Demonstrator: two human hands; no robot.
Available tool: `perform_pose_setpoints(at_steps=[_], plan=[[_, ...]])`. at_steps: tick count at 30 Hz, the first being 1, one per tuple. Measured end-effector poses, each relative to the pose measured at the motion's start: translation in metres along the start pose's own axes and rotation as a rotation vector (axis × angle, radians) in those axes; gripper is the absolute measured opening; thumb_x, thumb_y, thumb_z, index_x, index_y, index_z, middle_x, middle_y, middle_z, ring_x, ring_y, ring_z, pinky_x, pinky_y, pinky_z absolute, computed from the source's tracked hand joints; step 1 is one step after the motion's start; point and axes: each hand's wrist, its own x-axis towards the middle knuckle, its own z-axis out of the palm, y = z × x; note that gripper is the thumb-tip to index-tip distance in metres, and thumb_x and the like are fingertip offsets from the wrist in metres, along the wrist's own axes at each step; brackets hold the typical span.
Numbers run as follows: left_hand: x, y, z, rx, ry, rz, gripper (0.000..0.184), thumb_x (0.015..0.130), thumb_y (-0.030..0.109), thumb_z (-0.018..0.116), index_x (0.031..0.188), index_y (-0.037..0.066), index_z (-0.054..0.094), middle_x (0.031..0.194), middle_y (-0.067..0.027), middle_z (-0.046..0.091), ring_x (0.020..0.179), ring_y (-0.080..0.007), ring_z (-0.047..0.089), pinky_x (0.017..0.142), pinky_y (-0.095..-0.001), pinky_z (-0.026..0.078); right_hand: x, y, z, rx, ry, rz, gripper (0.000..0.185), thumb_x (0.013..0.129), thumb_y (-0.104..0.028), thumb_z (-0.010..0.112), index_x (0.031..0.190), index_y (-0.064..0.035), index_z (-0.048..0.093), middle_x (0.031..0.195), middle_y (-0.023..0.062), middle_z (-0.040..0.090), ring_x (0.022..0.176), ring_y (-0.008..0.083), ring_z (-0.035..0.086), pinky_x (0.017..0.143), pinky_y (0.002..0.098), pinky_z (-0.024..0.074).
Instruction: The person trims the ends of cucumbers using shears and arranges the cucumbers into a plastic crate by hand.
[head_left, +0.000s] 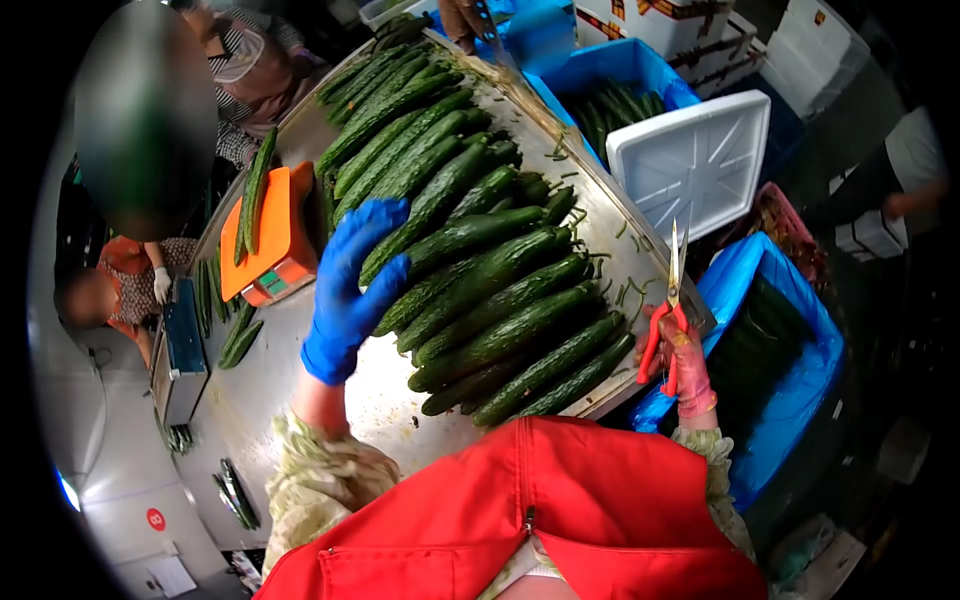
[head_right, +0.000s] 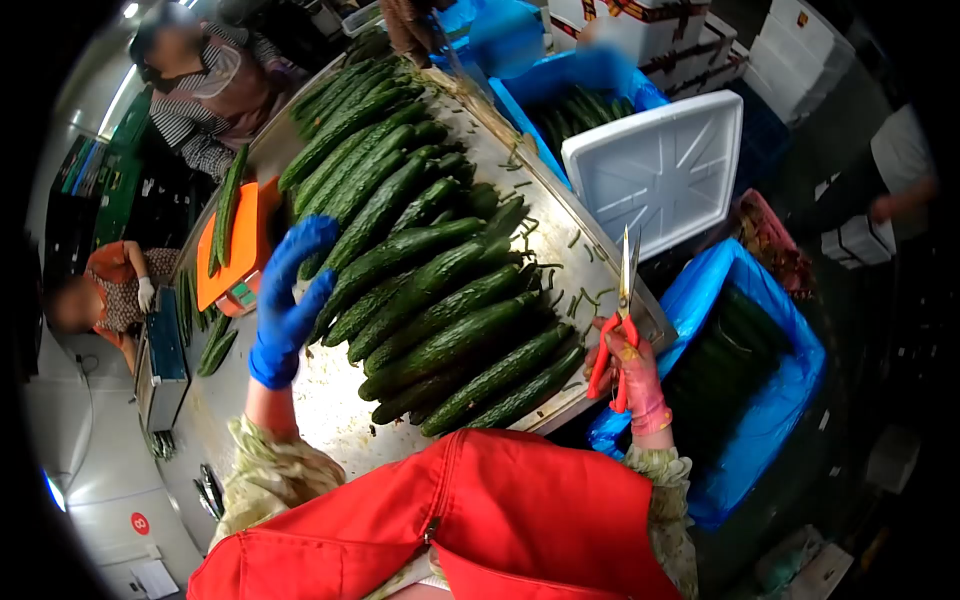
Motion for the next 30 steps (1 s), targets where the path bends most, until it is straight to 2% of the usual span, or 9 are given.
perform_pose_setpoints(at_steps=[7, 12, 16, 17, 19, 21, 22, 24, 30], plan=[[0.164, -0.032, 0.073, 0.213, -0.513, 0.205, 0.045, 0.087, 0.033, 0.062, 0.123, 0.007, 0.059, 0.118, -0.0191, 0.061, 0.111, -0.0342, 0.058, 0.095, -0.04, 0.046, -0.001, -0.005, 0.001, -0.012, 0.003, 0.003, 0.046, 0.096, -0.028, 0.054, 0.131, 0.0022, 0.048, 0.079, 0.01, 0.064, 0.064, 0.0173, 0.064, 0.055, 0.0276, 0.0524], [0.223, -0.067, 0.168, 0.64, -0.891, 0.032, 0.054, 0.083, 0.043, 0.062, 0.127, 0.01, 0.058, 0.122, -0.0188, 0.061, 0.111, -0.033, 0.059, 0.096, -0.0405, 0.046, -0.003, -0.005, -0.003, 0.085, -0.013, -0.037, 0.046, 0.095, -0.027, 0.054, 0.131, 0.0019, 0.046, 0.081, 0.0105, 0.065, 0.066, 0.0183, 0.066, 0.056, 0.0272, 0.0535], [0.233, -0.101, 0.223, 0.708, -1.111, -0.023, 0.051, 0.086, 0.041, 0.061, 0.127, 0.01, 0.058, 0.125, -0.0149, 0.06, 0.115, -0.0293, 0.057, 0.1, -0.0382, 0.043, -0.004, 0.001, -0.006, 0.031, 0.032, -0.076, 0.053, 0.096, -0.032, 0.048, 0.134, 0.0048, 0.04, 0.082, 0.0133, 0.064, 0.061, 0.0194, 0.065, 0.047, 0.0259, 0.0529], [0.235, -0.101, 0.226, 0.47, -1.14, -0.075, 0.049, 0.088, 0.039, 0.061, 0.128, 0.009, 0.058, 0.126, -0.0136, 0.06, 0.116, -0.0272, 0.057, 0.101, -0.0371, 0.042, -0.005, -0.001, -0.007, 0.027, 0.021, -0.071, 0.053, 0.096, -0.032, 0.048, 0.134, 0.0048, 0.04, 0.082, 0.0134, 0.064, 0.061, 0.0193, 0.065, 0.047, 0.0255, 0.0526], [0.243, -0.095, 0.218, -0.005, -1.159, -0.19, 0.045, 0.092, 0.033, 0.059, 0.129, 0.007, 0.056, 0.126, -0.0111, 0.061, 0.117, -0.023, 0.056, 0.103, -0.035, 0.04, -0.006, -0.003, -0.008, 0.026, 0.013, -0.064, 0.054, 0.095, -0.032, 0.048, 0.134, 0.0049, 0.04, 0.082, 0.0137, 0.064, 0.06, 0.0191, 0.064, 0.048, 0.0247, 0.0519], [0.255, -0.083, 0.191, -0.098, -1.002, -0.137, 0.042, 0.096, 0.027, 0.057, 0.131, 0.004, 0.054, 0.129, -0.009, 0.059, 0.119, -0.019, 0.053, 0.105, -0.0328, 0.037, -0.005, -0.003, -0.008, 0.031, 0.017, -0.061, 0.056, 0.095, -0.034, 0.048, 0.135, 0.005, 0.039, 0.082, 0.014, 0.064, 0.059, 0.0187, 0.064, 0.048, 0.0239, 0.0512], [0.259, -0.075, 0.173, -0.122, -0.944, -0.128, 0.043, 0.096, 0.028, 0.057, 0.132, 0.005, 0.054, 0.13, -0.0097, 0.058, 0.12, -0.0198, 0.052, 0.106, -0.033, 0.037, -0.004, -0.001, -0.011, 0.107, -0.009, -0.076, 0.042, 0.095, -0.03, 0.053, 0.124, -0.0007, 0.049, 0.084, 0.0126, 0.067, 0.061, 0.0175, 0.066, 0.047, 0.0232, 0.0521], [0.255, -0.059, 0.127, -0.291, -0.904, -0.043, 0.044, 0.095, 0.027, 0.058, 0.133, 0.005, 0.052, 0.132, -0.0101, 0.056, 0.123, -0.0202, 0.051, 0.106, -0.033, 0.037, -0.003, 0.002, -0.014, 0.133, -0.039, -0.094, 0.043, 0.095, -0.031, 0.054, 0.124, -0.0004, 0.049, 0.084, 0.0127, 0.066, 0.061, 0.0176, 0.066, 0.047, 0.0228, 0.0523], [0.226, -0.033, 0.086, -0.306, -0.846, -0.235, 0.044, 0.095, 0.021, 0.058, 0.134, 0.003, 0.05, 0.134, -0.009, 0.055, 0.124, -0.0182, 0.05, 0.106, -0.0316, 0.037, -0.001, -0.007, -0.01, 0.12, -0.059, -0.061, 0.062, 0.093, -0.038, 0.052, 0.136, 0.0053, 0.038, 0.083, 0.0155, 0.064, 0.061, 0.0189, 0.064, 0.053, 0.0234, 0.0514]])
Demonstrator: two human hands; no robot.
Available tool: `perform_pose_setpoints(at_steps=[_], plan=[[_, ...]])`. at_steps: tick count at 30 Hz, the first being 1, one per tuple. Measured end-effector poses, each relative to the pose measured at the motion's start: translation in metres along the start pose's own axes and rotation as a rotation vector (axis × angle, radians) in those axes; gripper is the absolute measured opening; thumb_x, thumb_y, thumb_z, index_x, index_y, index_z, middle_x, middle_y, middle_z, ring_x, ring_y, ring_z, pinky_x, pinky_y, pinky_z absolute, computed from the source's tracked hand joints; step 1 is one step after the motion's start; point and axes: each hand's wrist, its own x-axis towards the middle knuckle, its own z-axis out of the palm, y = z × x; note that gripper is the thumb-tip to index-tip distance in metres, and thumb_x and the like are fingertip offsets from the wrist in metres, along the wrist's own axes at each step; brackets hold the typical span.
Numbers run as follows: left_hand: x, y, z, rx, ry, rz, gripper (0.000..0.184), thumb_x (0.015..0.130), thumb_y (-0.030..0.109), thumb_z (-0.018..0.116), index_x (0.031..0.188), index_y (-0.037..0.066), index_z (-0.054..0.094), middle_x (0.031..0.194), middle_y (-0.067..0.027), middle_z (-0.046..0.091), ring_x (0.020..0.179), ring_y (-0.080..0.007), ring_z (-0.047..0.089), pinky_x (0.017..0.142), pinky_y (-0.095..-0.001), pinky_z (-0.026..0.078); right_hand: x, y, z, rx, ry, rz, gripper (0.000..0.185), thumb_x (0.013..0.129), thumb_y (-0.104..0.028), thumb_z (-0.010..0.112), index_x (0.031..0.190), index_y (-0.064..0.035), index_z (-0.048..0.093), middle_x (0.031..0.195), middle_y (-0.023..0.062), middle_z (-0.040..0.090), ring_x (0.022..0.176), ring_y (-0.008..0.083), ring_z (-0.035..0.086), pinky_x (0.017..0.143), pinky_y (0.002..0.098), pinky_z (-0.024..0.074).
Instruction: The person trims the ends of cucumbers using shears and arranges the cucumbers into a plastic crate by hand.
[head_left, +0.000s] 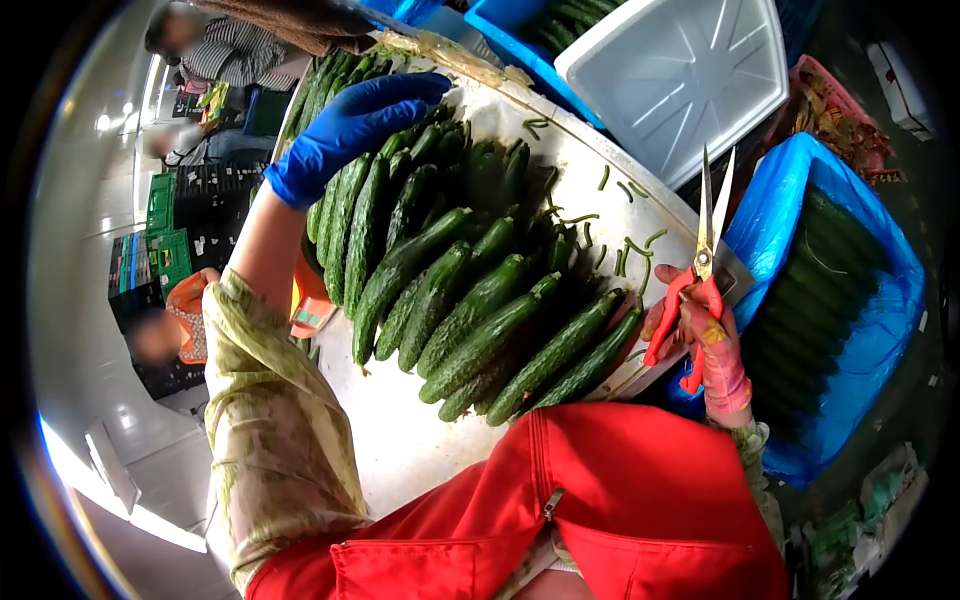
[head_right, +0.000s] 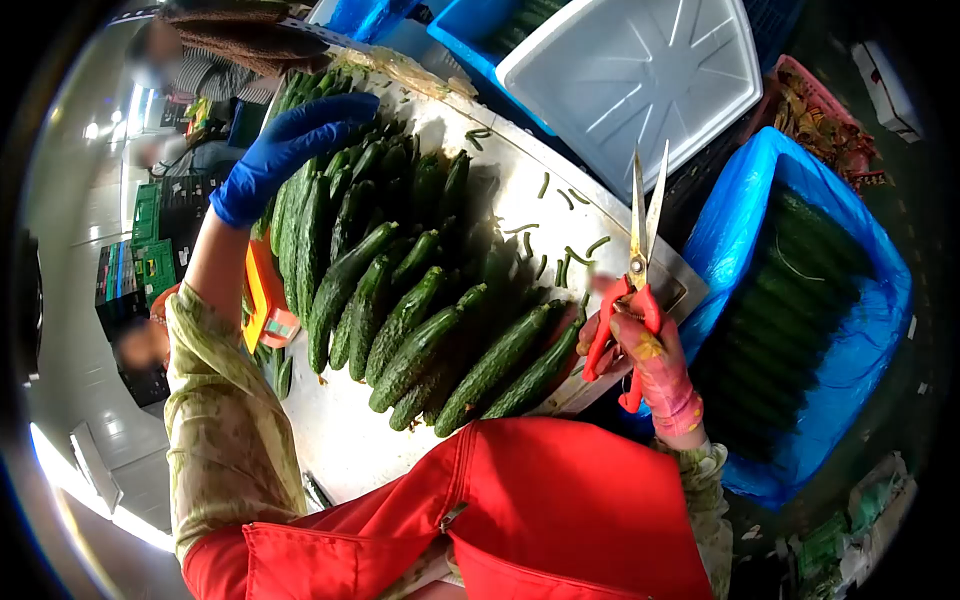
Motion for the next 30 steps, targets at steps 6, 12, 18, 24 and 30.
perform_pose_setpoints(at_steps=[6, 12, 18, 24, 30], plan=[[0.032, -0.018, 0.004, 0.399, -0.123, -0.013, 0.04, 0.094, 0.014, 0.059, 0.132, 0.007, 0.053, 0.128, -0.0096, 0.06, 0.116, -0.0175, 0.056, 0.1, -0.0324, 0.044, -0.003, -0.005, -0.001, 0.073, -0.002, 0.037, 0.063, 0.093, -0.04, 0.052, 0.136, 0.0042, 0.038, 0.085, 0.0151, 0.064, 0.063, 0.0187, 0.064, 0.055, 0.0227, 0.0514], [0.097, -0.063, 0.019, 1.039, -0.356, -0.312, 0.044, 0.083, 0.03, 0.066, 0.123, 0.014, 0.061, 0.108, -0.0148, 0.068, 0.097, -0.0302, 0.066, 0.088, -0.0406, 0.051, -0.003, -0.009, -0.012, 0.153, -0.099, 0.058, 0.055, 0.093, -0.03, 0.053, 0.136, 0.0016, 0.04, 0.095, 0.0134, 0.065, 0.076, 0.0163, 0.065, 0.064, 0.0246, 0.0528], [0.137, -0.08, 0.044, 1.486, -0.62, -0.37, 0.037, 0.074, 0.038, 0.07, 0.103, 0.016, 0.07, 0.097, -0.0143, 0.068, 0.094, -0.0318, 0.065, 0.081, -0.0436, 0.052, -0.005, -0.008, -0.014, 0.122, -0.073, 0.064, 0.066, 0.088, -0.038, 0.054, 0.137, 0.0037, 0.038, 0.091, 0.017, 0.063, 0.072, 0.0207, 0.064, 0.063, 0.0258, 0.0502], [0.138, -0.088, 0.039, 1.371, -0.514, -0.406, 0.024, 0.074, 0.035, 0.068, 0.087, 0.015, 0.074, 0.091, -0.0152, 0.069, 0.087, -0.0319, 0.067, 0.075, -0.0425, 0.053, 0.002, -0.022, -0.014, 0.128, -0.108, 0.198, 0.062, 0.088, -0.033, 0.053, 0.137, 0.0036, 0.039, 0.092, 0.0173, 0.064, 0.073, 0.0205, 0.064, 0.064, 0.0263, 0.0502], [0.127, -0.086, 0.039, 1.295, -0.493, -0.374, 0.023, 0.079, 0.029, 0.065, 0.09, 0.01, 0.073, 0.09, -0.0133, 0.07, 0.083, -0.0289, 0.068, 0.076, -0.0405, 0.053, 0.015, -0.037, -0.011, -0.031, -0.185, 0.294, 0.038, 0.093, -0.018, 0.055, 0.125, 0.0014, 0.051, 0.084, 0.0077, 0.062, 0.066, 0.0121, 0.061, 0.059, 0.0235, 0.048]])
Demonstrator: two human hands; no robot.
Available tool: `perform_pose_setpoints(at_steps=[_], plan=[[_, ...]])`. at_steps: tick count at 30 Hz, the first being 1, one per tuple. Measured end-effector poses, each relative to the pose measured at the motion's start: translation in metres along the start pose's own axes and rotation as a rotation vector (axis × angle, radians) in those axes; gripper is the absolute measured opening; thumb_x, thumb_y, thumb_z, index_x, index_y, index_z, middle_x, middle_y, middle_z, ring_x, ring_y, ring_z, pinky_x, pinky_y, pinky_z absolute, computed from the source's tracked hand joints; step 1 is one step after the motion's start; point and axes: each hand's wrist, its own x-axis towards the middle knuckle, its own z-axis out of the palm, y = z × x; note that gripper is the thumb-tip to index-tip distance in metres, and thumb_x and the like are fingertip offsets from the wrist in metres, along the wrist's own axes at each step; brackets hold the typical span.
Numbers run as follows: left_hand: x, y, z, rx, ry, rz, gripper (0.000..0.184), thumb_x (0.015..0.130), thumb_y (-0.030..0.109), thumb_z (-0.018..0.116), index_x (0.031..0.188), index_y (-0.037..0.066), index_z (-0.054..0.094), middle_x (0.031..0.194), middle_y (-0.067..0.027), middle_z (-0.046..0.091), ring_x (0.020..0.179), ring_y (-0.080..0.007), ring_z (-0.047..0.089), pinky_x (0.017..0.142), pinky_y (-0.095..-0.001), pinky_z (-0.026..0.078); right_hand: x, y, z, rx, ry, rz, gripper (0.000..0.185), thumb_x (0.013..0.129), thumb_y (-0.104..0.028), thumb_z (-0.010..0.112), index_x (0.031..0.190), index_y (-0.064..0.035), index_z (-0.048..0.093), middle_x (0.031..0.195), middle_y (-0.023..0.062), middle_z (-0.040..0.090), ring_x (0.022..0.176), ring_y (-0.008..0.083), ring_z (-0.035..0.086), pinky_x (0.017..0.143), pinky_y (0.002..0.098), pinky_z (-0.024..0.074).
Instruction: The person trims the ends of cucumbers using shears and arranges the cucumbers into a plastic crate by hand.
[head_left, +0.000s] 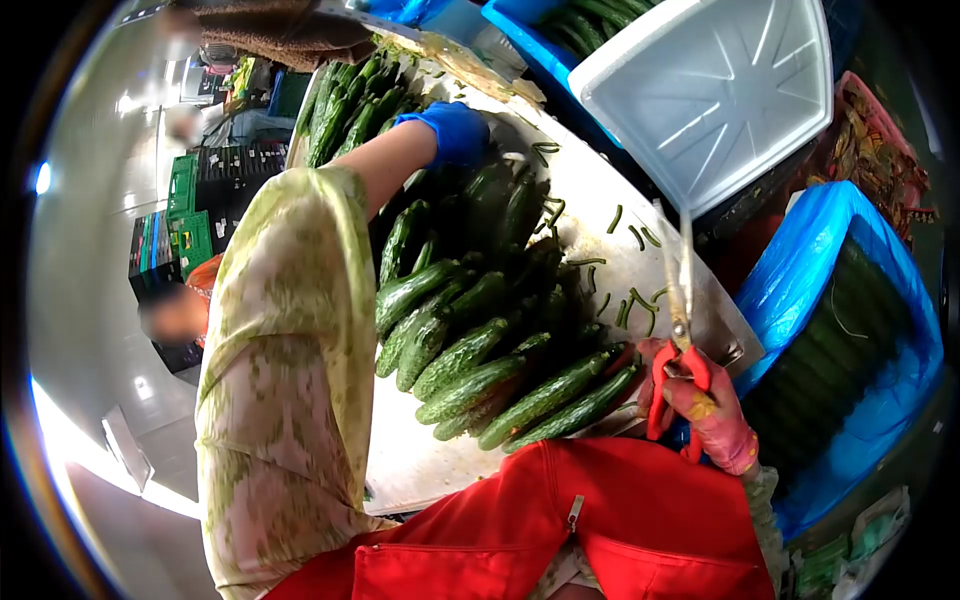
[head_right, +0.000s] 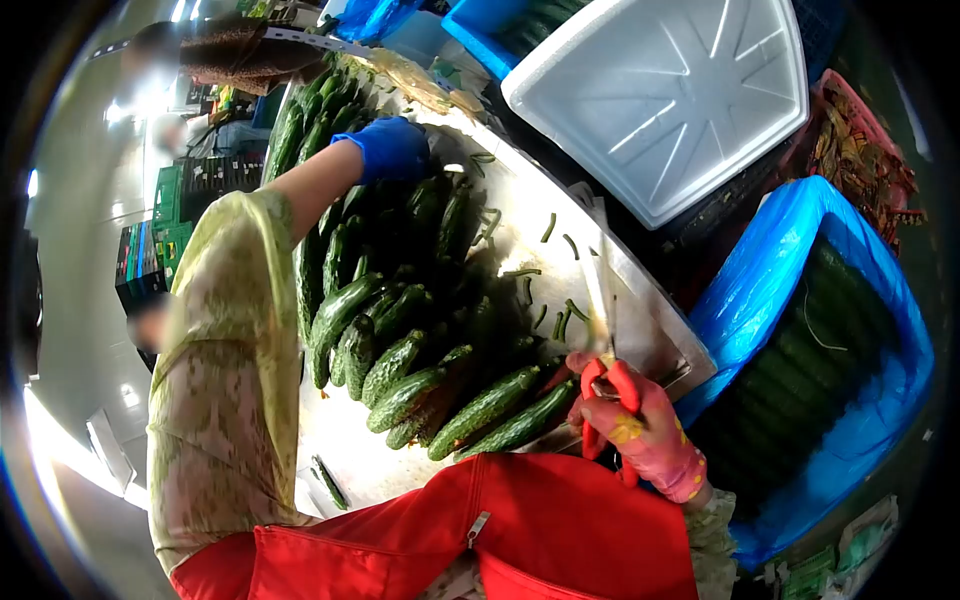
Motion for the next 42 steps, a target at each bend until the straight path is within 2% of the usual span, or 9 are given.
perform_pose_setpoints(at_steps=[5, 7, 9, 11, 13, 18, 22, 26, 42], plan=[[-0.058, -0.045, -0.019, -1.086, 0.412, 0.033, 0.028, 0.091, 0.022, 0.061, 0.112, 0.004, 0.065, 0.096, -0.0052, 0.068, 0.087, -0.0137, 0.062, 0.078, -0.0279, 0.05, 0.023, -0.062, 0.008, -0.452, -0.012, 0.065, 0.031, 0.092, -0.025, 0.062, 0.112, -0.002, 0.059, 0.072, 0.0029, 0.059, 0.057, 0.0105, 0.056, 0.053, 0.025, 0.0442], [-0.096, -0.046, -0.015, -0.977, 0.746, 0.039, 0.032, 0.091, 0.023, 0.064, 0.116, 0.002, 0.063, 0.104, -0.005, 0.066, 0.096, -0.013, 0.06, 0.082, -0.0253, 0.048, 0.049, -0.083, 0.009, -0.607, -0.112, -0.024, 0.029, 0.093, -0.03, 0.06, 0.096, -0.0015, 0.061, 0.063, 0.0055, 0.059, 0.049, 0.0125, 0.056, 0.052, 0.0275, 0.0464], [-0.145, -0.029, -0.011, -1.171, 0.78, 0.024, 0.032, 0.089, 0.021, 0.066, 0.115, 0.002, 0.063, 0.114, -0.0071, 0.062, 0.108, -0.0156, 0.057, 0.092, -0.0282, 0.044, 0.077, -0.111, 0.02, -0.671, -0.203, 0.201, 0.037, 0.097, -0.035, 0.05, 0.089, -0.0002, 0.057, 0.053, 0.0058, 0.053, 0.039, 0.0134, 0.052, 0.045, 0.0282, 0.0447], [-0.179, -0.02, 0.009, -0.934, 0.866, 0.012, 0.031, 0.09, 0.015, 0.064, 0.117, 0.001, 0.062, 0.119, -0.0092, 0.06, 0.117, -0.019, 0.052, 0.101, -0.0316, 0.038, 0.115, -0.129, 0.022, -0.758, -0.336, 0.293, 0.041, 0.097, -0.039, 0.049, 0.077, -0.0037, 0.053, 0.048, 0.0062, 0.053, 0.04, 0.0143, 0.053, 0.046, 0.0284, 0.0453], [-0.206, -0.009, 0.042, -0.945, 0.939, -0.064, 0.032, 0.089, 0.011, 0.062, 0.12, 0.0, 0.06, 0.122, -0.0112, 0.059, 0.121, -0.0219, 0.05, 0.106, -0.0344, 0.033, 0.147, -0.144, 0.038, -0.785, -0.292, 0.416, 0.049, 0.092, -0.051, 0.053, 0.082, -0.0034, 0.057, 0.059, 0.0136, 0.06, 0.044, 0.0197, 0.058, 0.048, 0.0328, 0.0496], [-0.245, 0.037, 0.126, -1.285, 1.012, -0.406, 0.04, 0.087, 0.019, 0.066, 0.122, 0.001, 0.058, 0.127, -0.0124, 0.055, 0.125, -0.0258, 0.046, 0.108, -0.0362, 0.03, 0.203, -0.164, 0.077, -0.884, -0.375, 0.562, 0.051, 0.092, -0.049, 0.052, 0.099, 0.0012, 0.053, 0.082, 0.0329, 0.06, 0.068, 0.0409, 0.065, 0.054, 0.0522, 0.0535], [-0.252, 0.069, 0.16, -1.299, 0.987, -0.389, 0.055, 0.089, 0.022, 0.065, 0.137, 0.004, 0.047, 0.148, -0.0142, 0.037, 0.141, -0.0265, 0.028, 0.115, -0.0378, 0.019, 0.248, -0.167, 0.084, -0.993, -0.497, 0.656, 0.047, 0.094, -0.044, 0.05, 0.094, 0.0028, 0.055, 0.083, 0.0318, 0.062, 0.068, 0.0417, 0.066, 0.055, 0.0504, 0.055], [-0.242, 0.084, 0.171, -1.206, 1.02, -0.407, 0.066, 0.086, 0.029, 0.067, 0.142, 0.004, 0.041, 0.154, -0.0171, 0.025, 0.144, -0.0293, 0.018, 0.115, -0.0389, 0.014, 0.261, -0.182, 0.108, -1.093, -0.393, 0.757, 0.043, 0.095, -0.037, 0.05, 0.091, 0.005, 0.058, 0.077, 0.0276, 0.064, 0.063, 0.0374, 0.067, 0.057, 0.0476, 0.056], [-0.228, 0.089, 0.185, -1.084, 1.114, -0.473, 0.069, 0.085, 0.033, 0.066, 0.142, 0.004, 0.04, 0.153, -0.0195, 0.025, 0.143, -0.0322, 0.018, 0.115, -0.041, 0.013, 0.264, -0.177, 0.132, -1.343, -0.36, 0.665, 0.04, 0.091, -0.035, 0.052, 0.091, 0.0046, 0.057, 0.08, 0.0256, 0.064, 0.061, 0.0353, 0.065, 0.058, 0.0458, 0.0545]])
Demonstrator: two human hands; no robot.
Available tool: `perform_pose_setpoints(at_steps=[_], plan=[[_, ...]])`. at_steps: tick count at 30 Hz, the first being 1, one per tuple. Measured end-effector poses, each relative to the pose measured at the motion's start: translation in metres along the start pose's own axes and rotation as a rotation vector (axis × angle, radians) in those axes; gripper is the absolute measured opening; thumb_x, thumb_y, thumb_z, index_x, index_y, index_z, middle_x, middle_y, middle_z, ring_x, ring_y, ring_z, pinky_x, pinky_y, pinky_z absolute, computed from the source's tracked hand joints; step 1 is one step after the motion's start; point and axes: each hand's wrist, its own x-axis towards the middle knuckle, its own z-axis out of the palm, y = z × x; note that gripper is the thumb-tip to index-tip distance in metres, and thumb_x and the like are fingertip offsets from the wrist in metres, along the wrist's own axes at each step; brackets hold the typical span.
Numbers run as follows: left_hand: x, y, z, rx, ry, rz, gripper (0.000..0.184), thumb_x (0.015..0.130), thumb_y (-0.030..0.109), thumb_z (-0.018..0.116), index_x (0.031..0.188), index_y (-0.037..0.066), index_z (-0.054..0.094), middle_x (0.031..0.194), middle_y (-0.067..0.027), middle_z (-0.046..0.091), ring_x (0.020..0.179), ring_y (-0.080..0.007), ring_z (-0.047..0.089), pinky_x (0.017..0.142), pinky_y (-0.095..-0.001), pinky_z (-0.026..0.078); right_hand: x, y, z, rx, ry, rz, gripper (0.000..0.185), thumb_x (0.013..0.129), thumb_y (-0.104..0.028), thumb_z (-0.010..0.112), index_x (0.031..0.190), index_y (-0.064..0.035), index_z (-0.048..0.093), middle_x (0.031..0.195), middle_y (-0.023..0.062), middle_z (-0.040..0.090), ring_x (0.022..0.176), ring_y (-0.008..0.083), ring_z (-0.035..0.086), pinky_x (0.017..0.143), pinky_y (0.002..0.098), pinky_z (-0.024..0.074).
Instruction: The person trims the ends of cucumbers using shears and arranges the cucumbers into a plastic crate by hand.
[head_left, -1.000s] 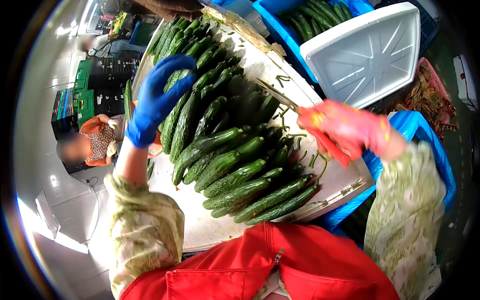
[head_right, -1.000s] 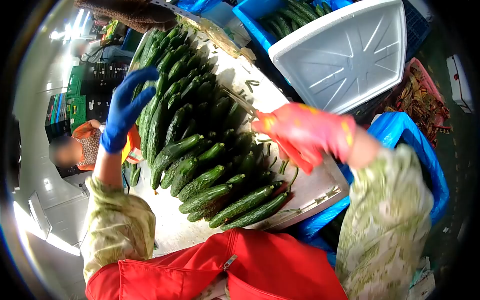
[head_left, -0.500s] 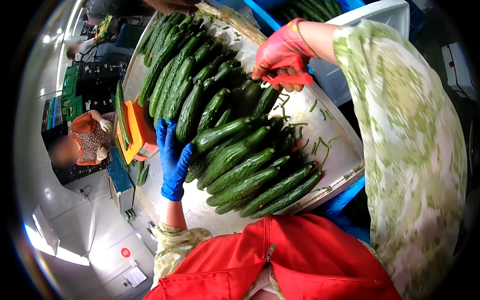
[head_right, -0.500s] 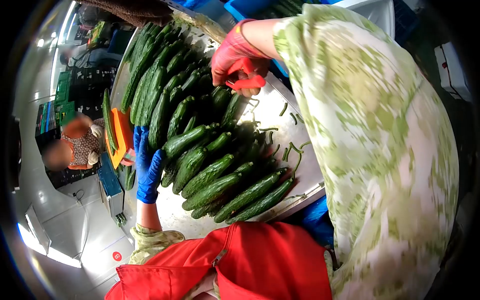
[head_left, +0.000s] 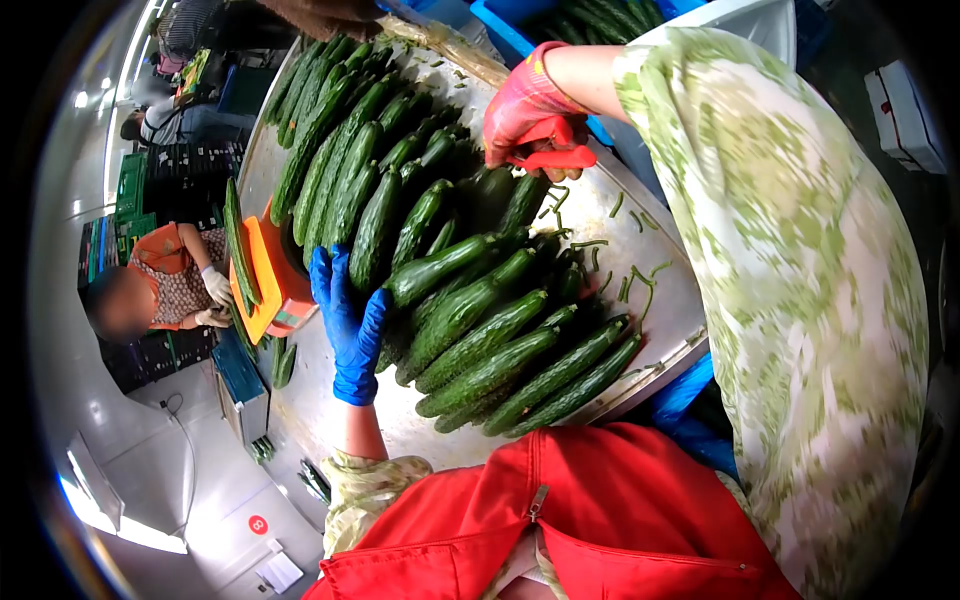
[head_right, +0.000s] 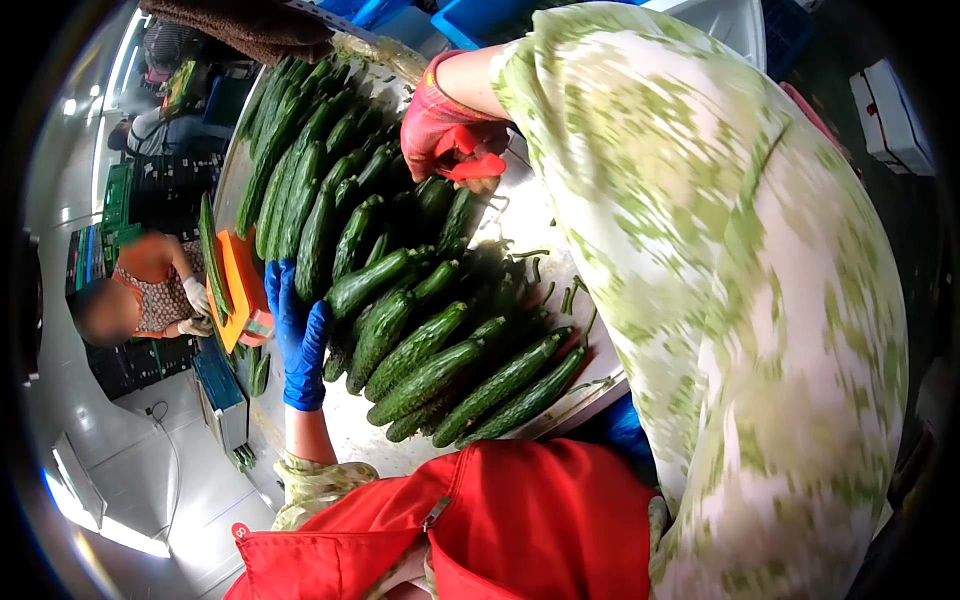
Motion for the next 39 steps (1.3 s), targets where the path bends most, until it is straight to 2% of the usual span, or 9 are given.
perform_pose_setpoints(at_steps=[11, 16, 17, 19, 22, 26, 29, 33, 39], plan=[[0.0, 0.006, 0.002, -0.077, -0.018, -0.029, 0.069, 0.088, 0.034, 0.065, 0.144, 0.004, 0.039, 0.155, -0.0161, 0.02, 0.144, -0.0282, 0.017, 0.115, -0.0399, 0.014, 0.011, 0.048, 0.031, -0.251, 0.201, -0.292, 0.048, 0.094, -0.034, 0.044, 0.072, 0.0055, 0.061, 0.062, 0.0202, 0.062, 0.057, 0.0306, 0.064, 0.065, 0.0428, 0.0512], [0.023, 0.02, -0.019, -0.263, 0.061, -0.181, 0.05, 0.095, 0.018, 0.055, 0.14, 0.001, 0.042, 0.147, -0.014, 0.04, 0.137, -0.0248, 0.034, 0.115, -0.0381, 0.018, -0.019, 0.111, 0.078, 0.136, 0.306, -0.525, 0.026, 0.077, -0.018, 0.072, 0.085, 0.0044, 0.061, 0.078, 0.0153, 0.07, 0.068, 0.0256, 0.068, 0.061, 0.0377, 0.0529], [0.037, 0.023, -0.025, -0.272, 0.058, -0.138, 0.049, 0.095, 0.018, 0.054, 0.139, -0.001, 0.043, 0.144, -0.0141, 0.043, 0.135, -0.0243, 0.037, 0.115, -0.0376, 0.02, -0.017, 0.124, 0.088, 0.542, 0.183, -0.42, 0.035, 0.086, -0.029, 0.064, 0.078, 0.0051, 0.06, 0.07, 0.0173, 0.068, 0.063, 0.025, 0.067, 0.058, 0.0371, 0.0521], [0.069, 0.019, -0.035, -0.216, 0.01, -0.059, 0.047, 0.095, 0.019, 0.054, 0.136, -0.002, 0.046, 0.141, -0.0143, 0.047, 0.133, -0.0237, 0.04, 0.113, -0.0376, 0.023, -0.022, 0.144, 0.114, 0.665, 0.202, -0.517, 0.056, 0.095, -0.044, 0.045, 0.068, 0.0042, 0.057, 0.056, 0.018, 0.061, 0.049, 0.0226, 0.061, 0.054, 0.0347, 0.0499], [0.104, 0.039, -0.028, -0.138, -0.055, 0.063, 0.044, 0.094, 0.02, 0.056, 0.131, -0.004, 0.051, 0.138, -0.0154, 0.05, 0.13, -0.0234, 0.043, 0.111, -0.0374, 0.027, -0.016, 0.17, 0.141, 0.846, 0.127, -0.561, 0.048, 0.092, -0.045, 0.054, 0.079, 0.0013, 0.057, 0.061, 0.0105, 0.06, 0.044, 0.0185, 0.059, 0.042, 0.0304, 0.0484], [0.149, 0.065, -0.01, -0.114, -0.242, 0.071, 0.041, 0.092, 0.014, 0.057, 0.128, -0.005, 0.053, 0.136, -0.0156, 0.052, 0.129, -0.0238, 0.045, 0.111, -0.0375, 0.028, -0.017, 0.189, 0.164, 0.863, 0.116, -0.481, 0.038, 0.092, -0.04, 0.055, 0.089, -0.0024, 0.058, 0.066, 0.0071, 0.061, 0.055, 0.0134, 0.06, 0.054, 0.028, 0.0491], [0.198, 0.074, 0.011, 0.051, -0.516, 0.072, 0.039, 0.091, 0.008, 0.059, 0.128, -0.002, 0.055, 0.134, -0.0127, 0.055, 0.127, -0.0199, 0.047, 0.11, -0.0326, 0.03, -0.015, 0.188, 0.172, 0.834, 0.193, -0.57, 0.041, 0.092, -0.04, 0.049, 0.075, -0.0022, 0.053, 0.044, 0.0099, 0.054, 0.035, 0.0181, 0.05, 0.05, 0.0299, 0.0456], [0.265, 0.037, 0.056, 0.199, -0.791, 0.198, 0.033, 0.089, 0.015, 0.063, 0.121, 0.007, 0.063, 0.119, -0.0123, 0.064, 0.11, -0.0216, 0.06, 0.094, -0.0336, 0.045, -0.008, 0.192, 0.173, 0.911, 0.155, -0.627, 0.037, 0.092, -0.039, 0.052, 0.082, -0.0032, 0.051, 0.048, 0.0086, 0.055, 0.035, 0.0178, 0.05, 0.047, 0.0306, 0.0436], [0.288, 0.07, 0.125, 0.841, -1.035, 0.556, 0.034, 0.08, 0.034, 0.071, 0.101, 0.007, 0.068, 0.097, -0.0125, 0.067, 0.095, -0.0307, 0.063, 0.083, -0.0368, 0.049, -0.015, 0.187, 0.17, 0.93, 0.065, -0.625, 0.032, 0.094, -0.035, 0.054, 0.084, -0.0058, 0.05, 0.051, 0.0061, 0.054, 0.038, 0.0157, 0.051, 0.044, 0.0305, 0.0426]])
